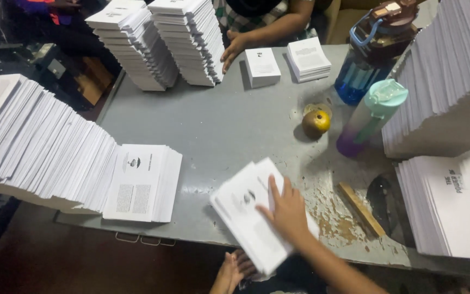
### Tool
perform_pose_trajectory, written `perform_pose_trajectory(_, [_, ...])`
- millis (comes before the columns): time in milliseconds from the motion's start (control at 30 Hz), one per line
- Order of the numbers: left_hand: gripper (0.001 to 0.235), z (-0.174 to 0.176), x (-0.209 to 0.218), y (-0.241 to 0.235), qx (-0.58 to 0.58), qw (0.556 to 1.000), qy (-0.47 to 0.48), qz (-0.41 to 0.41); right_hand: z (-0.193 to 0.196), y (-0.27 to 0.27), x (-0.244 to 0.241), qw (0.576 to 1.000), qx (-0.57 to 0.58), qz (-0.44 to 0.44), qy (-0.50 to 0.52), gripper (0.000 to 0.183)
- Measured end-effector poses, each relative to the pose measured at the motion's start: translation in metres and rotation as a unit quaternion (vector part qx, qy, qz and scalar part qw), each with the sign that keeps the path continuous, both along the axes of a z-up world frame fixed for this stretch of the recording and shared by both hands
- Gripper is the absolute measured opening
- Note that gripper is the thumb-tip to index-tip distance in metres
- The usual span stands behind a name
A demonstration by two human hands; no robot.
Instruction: Folding printed paper sheets and organizing them into stacks on a workbench in a print shop finishing area.
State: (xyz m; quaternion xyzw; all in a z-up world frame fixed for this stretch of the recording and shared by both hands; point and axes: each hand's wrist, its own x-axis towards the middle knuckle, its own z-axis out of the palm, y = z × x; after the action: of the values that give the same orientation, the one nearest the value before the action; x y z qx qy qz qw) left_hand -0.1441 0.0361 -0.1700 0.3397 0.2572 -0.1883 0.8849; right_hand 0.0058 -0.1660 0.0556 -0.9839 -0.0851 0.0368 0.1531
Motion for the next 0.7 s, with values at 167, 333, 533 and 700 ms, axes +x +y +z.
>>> perform_pose_trajectory(167, [0.061, 0.15, 0.001, -0.031, 0.077, 0.982, 0.124, 0.123, -0.041, 0.0, -0.091, 0.996, -0.012, 0.028, -0.086, 0.079])
perform_pose_trajectory(333, [0.054, 0.149, -0.01, -0.041, 0.309, 0.942, 0.108, 0.078, -0.058, -0.039, -0.08, 0.966, 0.254, -0.048, -0.01, 0.077])
perform_pose_trajectory(533, [0.052, 0.142, -0.002, -0.045, 0.403, 0.909, -0.087, 0.066, -0.021, -0.084, -0.057, 0.849, 0.442, -0.107, 0.269, 0.121])
perform_pose_trajectory(700, [0.041, 0.22, 0.032, -0.046, 0.338, 0.917, -0.208, -0.042, -0.06, -0.113, -0.053, 0.854, 0.452, -0.228, 0.117, 0.075])
